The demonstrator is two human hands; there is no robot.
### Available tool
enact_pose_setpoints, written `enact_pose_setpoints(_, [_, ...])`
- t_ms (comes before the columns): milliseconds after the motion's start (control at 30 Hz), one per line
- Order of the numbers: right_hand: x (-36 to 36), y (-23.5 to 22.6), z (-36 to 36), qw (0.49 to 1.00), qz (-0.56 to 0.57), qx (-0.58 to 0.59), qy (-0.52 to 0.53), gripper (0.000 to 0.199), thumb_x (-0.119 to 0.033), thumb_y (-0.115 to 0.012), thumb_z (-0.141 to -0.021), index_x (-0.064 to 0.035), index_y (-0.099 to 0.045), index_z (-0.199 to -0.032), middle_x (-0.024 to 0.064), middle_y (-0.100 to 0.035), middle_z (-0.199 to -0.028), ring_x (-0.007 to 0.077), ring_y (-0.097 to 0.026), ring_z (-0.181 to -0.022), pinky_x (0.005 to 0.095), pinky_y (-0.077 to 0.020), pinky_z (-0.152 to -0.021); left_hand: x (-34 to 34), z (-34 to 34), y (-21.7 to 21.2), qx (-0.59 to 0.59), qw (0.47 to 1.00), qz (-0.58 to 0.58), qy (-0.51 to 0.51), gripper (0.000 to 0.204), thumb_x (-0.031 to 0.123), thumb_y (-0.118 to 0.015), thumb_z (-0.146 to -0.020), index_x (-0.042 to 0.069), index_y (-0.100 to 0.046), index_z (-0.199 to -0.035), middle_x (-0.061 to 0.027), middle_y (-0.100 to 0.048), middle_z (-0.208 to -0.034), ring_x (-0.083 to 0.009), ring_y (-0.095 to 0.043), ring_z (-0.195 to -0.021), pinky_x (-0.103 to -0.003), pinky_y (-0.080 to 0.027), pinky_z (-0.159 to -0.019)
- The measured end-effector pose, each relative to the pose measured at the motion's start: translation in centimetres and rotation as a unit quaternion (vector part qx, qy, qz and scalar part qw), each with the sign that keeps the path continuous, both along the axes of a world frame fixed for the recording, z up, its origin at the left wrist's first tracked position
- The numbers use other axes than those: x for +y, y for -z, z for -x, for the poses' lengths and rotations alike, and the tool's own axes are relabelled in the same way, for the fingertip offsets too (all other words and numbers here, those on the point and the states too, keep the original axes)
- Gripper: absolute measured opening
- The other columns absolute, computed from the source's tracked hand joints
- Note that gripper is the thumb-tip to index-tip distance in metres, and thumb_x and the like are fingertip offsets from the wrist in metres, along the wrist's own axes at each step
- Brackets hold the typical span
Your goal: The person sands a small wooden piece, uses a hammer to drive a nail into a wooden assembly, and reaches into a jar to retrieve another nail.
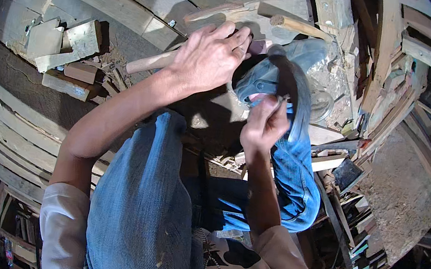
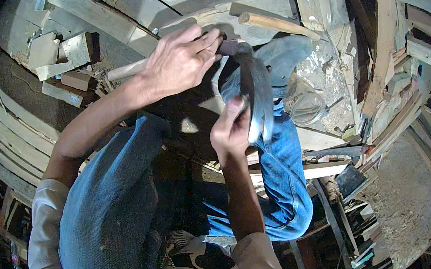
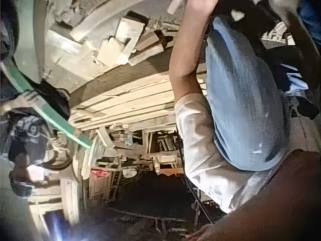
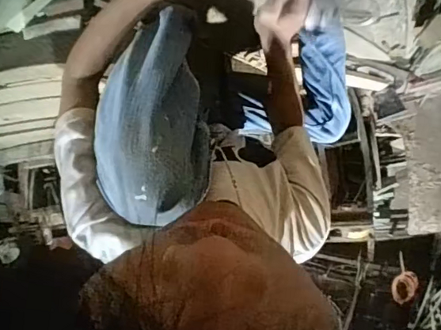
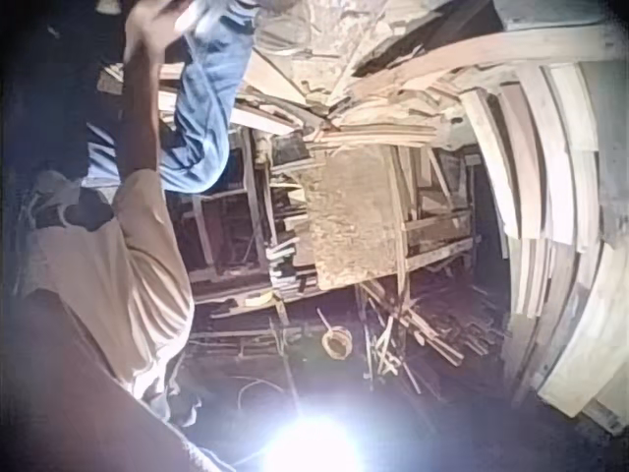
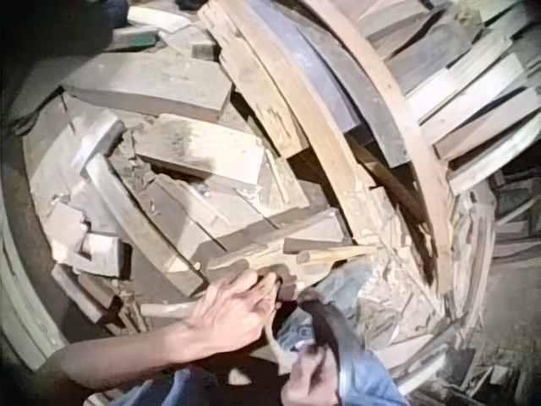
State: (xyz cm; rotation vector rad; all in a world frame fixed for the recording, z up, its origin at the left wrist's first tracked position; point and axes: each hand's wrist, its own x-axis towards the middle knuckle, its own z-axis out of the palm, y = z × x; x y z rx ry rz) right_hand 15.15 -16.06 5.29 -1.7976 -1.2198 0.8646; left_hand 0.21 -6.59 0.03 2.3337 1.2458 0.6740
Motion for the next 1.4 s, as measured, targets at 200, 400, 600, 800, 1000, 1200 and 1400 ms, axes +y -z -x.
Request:
enact_pose_setpoints(200, [0.3,-1.3,0.0,0.996,-0.019,0.082,0.021,0.029,-0.027,-0.048,-0.105,-0.0042,-0.056,-0.089,-0.0015,-0.053,-0.063,0.0024,-0.041,-0.051,0.0196,-0.0298,-0.047,-0.3,0.2,0.1,0.013,0.999,0.046,0.005,0.033,0.020,-0.060,-0.089,-0.007,-0.067,-0.107,-0.0124,-0.064,-0.122,-0.0243,-0.059,-0.104,-0.042,-0.055,-0.083])
enact_pose_setpoints(400, [0.6,1.3,-1.3,0.994,0.007,-0.100,-0.047,0.029,-0.029,-0.051,-0.105,-0.0046,-0.059,-0.091,-0.0060,-0.046,-0.063,0.0017,-0.034,-0.053,0.0214,-0.0281,-0.050,-0.1,0.0,0.4,-0.009,0.999,0.030,-0.024,0.031,0.020,-0.069,-0.085,-0.005,-0.070,-0.104,-0.0087,-0.067,-0.117,-0.0228,-0.059,-0.100,-0.039,-0.054,-0.081])
enact_pose_setpoints(600, [0.4,-1.2,-0.3,0.993,0.076,0.076,0.051,0.032,-0.033,-0.051,-0.105,-0.0053,-0.056,-0.091,-0.0067,-0.042,-0.062,0.0014,-0.035,-0.049,0.0193,-0.0238,-0.043,-0.6,-0.4,-0.2,0.009,0.999,0.000,-0.042,0.031,0.021,-0.069,-0.085,-0.003,-0.071,-0.104,-0.0072,-0.067,-0.120,-0.0238,-0.052,-0.123,-0.053,-0.034,-0.103])
enact_pose_setpoints(800, [1.0,-1.3,-0.3,0.995,0.058,0.079,0.033,0.031,-0.032,-0.050,-0.105,-0.0071,-0.052,-0.087,-0.0031,-0.047,-0.065,0.0019,-0.037,-0.048,0.0194,-0.0268,-0.041,-0.8,-0.4,-0.3,0.040,0.998,-0.022,-0.043,0.028,0.017,-0.067,-0.085,-0.002,-0.071,-0.105,-0.0101,-0.068,-0.120,-0.0226,-0.053,-0.129,-0.053,-0.031,-0.109])
enact_pose_setpoints(1000, [0.7,-1.1,-0.4,0.990,0.077,0.108,0.038,0.032,-0.030,-0.048,-0.106,-0.0083,-0.050,-0.083,-0.0037,-0.046,-0.065,0.0021,-0.035,-0.047,0.0197,-0.0252,-0.040,-1.2,-0.3,0.1,-0.031,0.998,0.009,-0.060,0.030,0.020,-0.072,-0.081,0.003,-0.072,-0.105,-0.0056,-0.070,-0.114,-0.0190,-0.060,-0.118,-0.046,-0.035,-0.105])
enact_pose_setpoints(1200, [-0.3,-0.9,-0.7,0.991,0.057,0.102,0.072,0.037,-0.036,-0.050,-0.105,-0.0078,-0.051,-0.082,-0.0050,-0.042,-0.059,0.0017,-0.032,-0.044,0.0199,-0.0206,-0.040,-1.0,-0.6,0.1,-0.061,0.994,0.006,-0.094,0.035,0.027,-0.075,-0.080,0.006,-0.072,-0.108,-0.0025,-0.071,-0.106,-0.0170,-0.060,-0.095,-0.037,-0.040,-0.085])
enact_pose_setpoints(1400, [-1.0,-0.7,-0.3,0.986,0.077,0.119,0.093,0.039,-0.041,-0.052,-0.103,-0.0073,-0.051,-0.084,-0.0056,-0.040,-0.058,0.0017,-0.031,-0.043,0.0201,-0.0206,-0.039,-1.4,-0.7,-0.1,-0.048,0.994,0.007,-0.103,0.030,0.021,-0.071,-0.081,0.003,-0.072,-0.105,-0.0049,-0.072,-0.106,-0.0177,-0.063,-0.095,-0.037,-0.043,-0.088])
